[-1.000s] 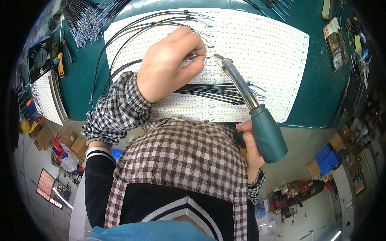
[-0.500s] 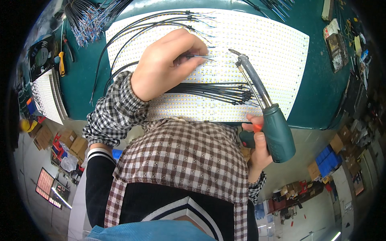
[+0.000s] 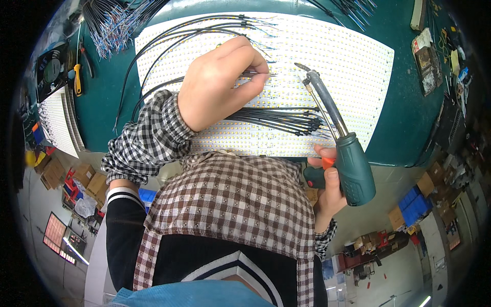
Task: Assembling and soldering wires onto multiple LED panels at a factory workbench.
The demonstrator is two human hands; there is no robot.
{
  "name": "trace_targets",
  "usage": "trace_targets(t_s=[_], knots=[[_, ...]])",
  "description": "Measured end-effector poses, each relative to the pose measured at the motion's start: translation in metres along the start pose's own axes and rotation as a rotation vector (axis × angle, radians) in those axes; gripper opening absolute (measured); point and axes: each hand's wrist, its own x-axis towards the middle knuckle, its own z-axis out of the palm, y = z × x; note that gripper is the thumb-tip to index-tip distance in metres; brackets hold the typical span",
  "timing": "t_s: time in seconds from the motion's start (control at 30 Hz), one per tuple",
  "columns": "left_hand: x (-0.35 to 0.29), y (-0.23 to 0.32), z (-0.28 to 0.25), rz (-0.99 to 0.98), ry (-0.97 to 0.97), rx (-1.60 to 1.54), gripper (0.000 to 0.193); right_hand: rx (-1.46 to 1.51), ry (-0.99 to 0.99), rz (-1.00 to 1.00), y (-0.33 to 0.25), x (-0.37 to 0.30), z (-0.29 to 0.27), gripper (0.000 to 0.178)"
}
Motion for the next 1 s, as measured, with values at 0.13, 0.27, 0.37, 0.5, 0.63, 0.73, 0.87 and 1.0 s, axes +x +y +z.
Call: trace_targets(t_s=[0.13, 0.27, 0.37, 0.5, 0.63, 0.73, 0.87, 1.0], knots=[[-0.002, 0.004, 0.002, -0.042, 0.030, -0.034, 0.012, 0.023, 0.004, -0.075, 0.001, 0.001, 0.004, 0.040], [0.000, 0.001, 0.003, -0.044, -0.014, -0.027, 0.011, 0.041, 0.020, -0.075, 0.003, -0.001, 0.003, 0.039], [0.004, 0.001, 0.001, -0.088, -0.047, -0.067, 0.011, -0.009, -0.012, -0.057, 0.001, -0.001, 0.002, 0.042], [0.005, 0.001, 0.002, -0.104, -0.051, -0.067, 0.012, -0.062, -0.067, 0.018, -0.004, -0.004, -0.002, 0.044], [0.003, 0.000, 0.005, -0.055, -0.002, -0.016, 0.012, -0.064, -0.100, 0.054, -0.002, -0.007, -0.006, 0.041], [0.002, -0.001, 0.008, -0.021, 0.024, 0.009, 0.013, -0.078, -0.157, 0.057, -0.002, -0.007, -0.007, 0.040], [-0.001, -0.003, 0.013, -0.004, 0.071, -0.014, 0.013, -0.036, -0.137, 0.015, 0.001, -0.006, -0.001, 0.032], [0.000, -0.003, 0.015, 0.018, 0.079, 0.024, 0.013, 0.036, -0.084, -0.041, 0.006, -0.006, 0.000, 0.025]])
